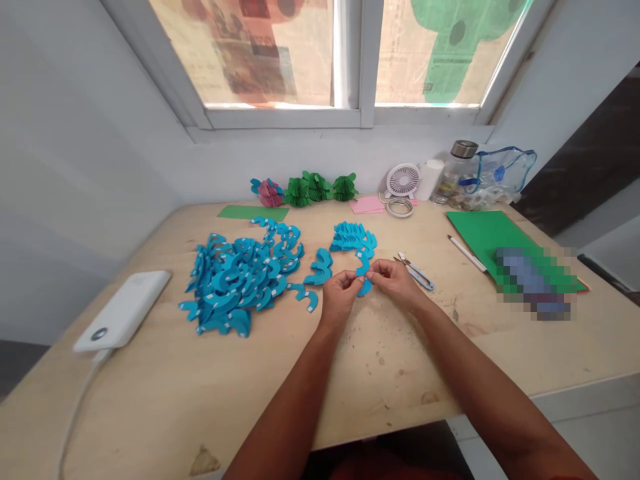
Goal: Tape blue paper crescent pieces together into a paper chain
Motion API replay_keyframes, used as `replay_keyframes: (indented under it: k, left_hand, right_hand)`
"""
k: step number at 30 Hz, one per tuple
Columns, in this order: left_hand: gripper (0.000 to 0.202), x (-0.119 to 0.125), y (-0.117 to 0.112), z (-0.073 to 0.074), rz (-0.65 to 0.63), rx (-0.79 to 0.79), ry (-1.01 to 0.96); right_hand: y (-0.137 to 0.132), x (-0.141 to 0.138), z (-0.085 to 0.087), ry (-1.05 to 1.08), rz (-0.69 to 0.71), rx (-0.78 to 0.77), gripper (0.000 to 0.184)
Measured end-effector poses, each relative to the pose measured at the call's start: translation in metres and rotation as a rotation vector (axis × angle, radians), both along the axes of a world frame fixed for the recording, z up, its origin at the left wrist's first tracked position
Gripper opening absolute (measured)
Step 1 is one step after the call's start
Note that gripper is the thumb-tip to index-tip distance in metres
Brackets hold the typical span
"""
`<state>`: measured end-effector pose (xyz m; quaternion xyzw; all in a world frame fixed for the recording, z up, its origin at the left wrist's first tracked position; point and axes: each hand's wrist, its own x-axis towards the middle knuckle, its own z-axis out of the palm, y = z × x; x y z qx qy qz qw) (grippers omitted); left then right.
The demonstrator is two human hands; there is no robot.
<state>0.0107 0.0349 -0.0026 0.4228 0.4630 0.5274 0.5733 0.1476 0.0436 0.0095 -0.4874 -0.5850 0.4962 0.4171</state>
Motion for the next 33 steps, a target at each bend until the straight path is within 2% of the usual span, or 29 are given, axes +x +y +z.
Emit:
replay_keyframes:
  k: [7,11,12,13,15,17,20,25,33]
  left_hand:
    - [0.016,-0.001,-0.001,-0.001,-0.080,-0.057,0.053]
    - [0.014,-0.001,-0.002,0.000,-0.084,-0.071,0.075]
    - [0.014,-0.001,-0.002,0.000,-0.072,-0.075,0.072]
    - [0.014,-0.001,-0.002,0.000,-0.062,-0.079,0.068]
    - [0.015,-0.001,-0.002,-0.001,-0.042,-0.084,0.055]
    - [0.015,-0.001,-0.002,-0.001,-0.036,-0.091,0.047]
    - [0.016,0.000,-0.002,-0.001,-0.040,-0.107,0.048]
    - [0.015,-0.001,-0.003,0.001,-0.051,-0.117,0.045]
    - [0.013,-0.001,-0.003,0.001,-0.070,-0.119,0.041]
  right_hand:
    - [0.002,0.003,-0.001,-0.068,-0.025,0.025,0.016]
    - [0.008,0.020,-0.002,-0.094,-0.025,0.066,0.020]
    - [0.010,0.027,-0.003,-0.130,-0.077,0.093,0.021]
    - [0.012,0.035,-0.004,-0.200,-0.184,0.116,0.022]
    - [0.016,0.050,-0.007,-0.461,-0.431,0.147,0.020]
    - [0.019,0.061,-0.010,-0.747,-0.545,0.095,0.017]
    - [0.021,0.067,-0.014,-0.953,-0.520,0.057,0.017]
    - [0.023,0.066,-0.021,-1.105,-0.485,0.099,0.019]
    - [0.026,0.067,-0.026,-1.118,-0.495,0.107,0.018]
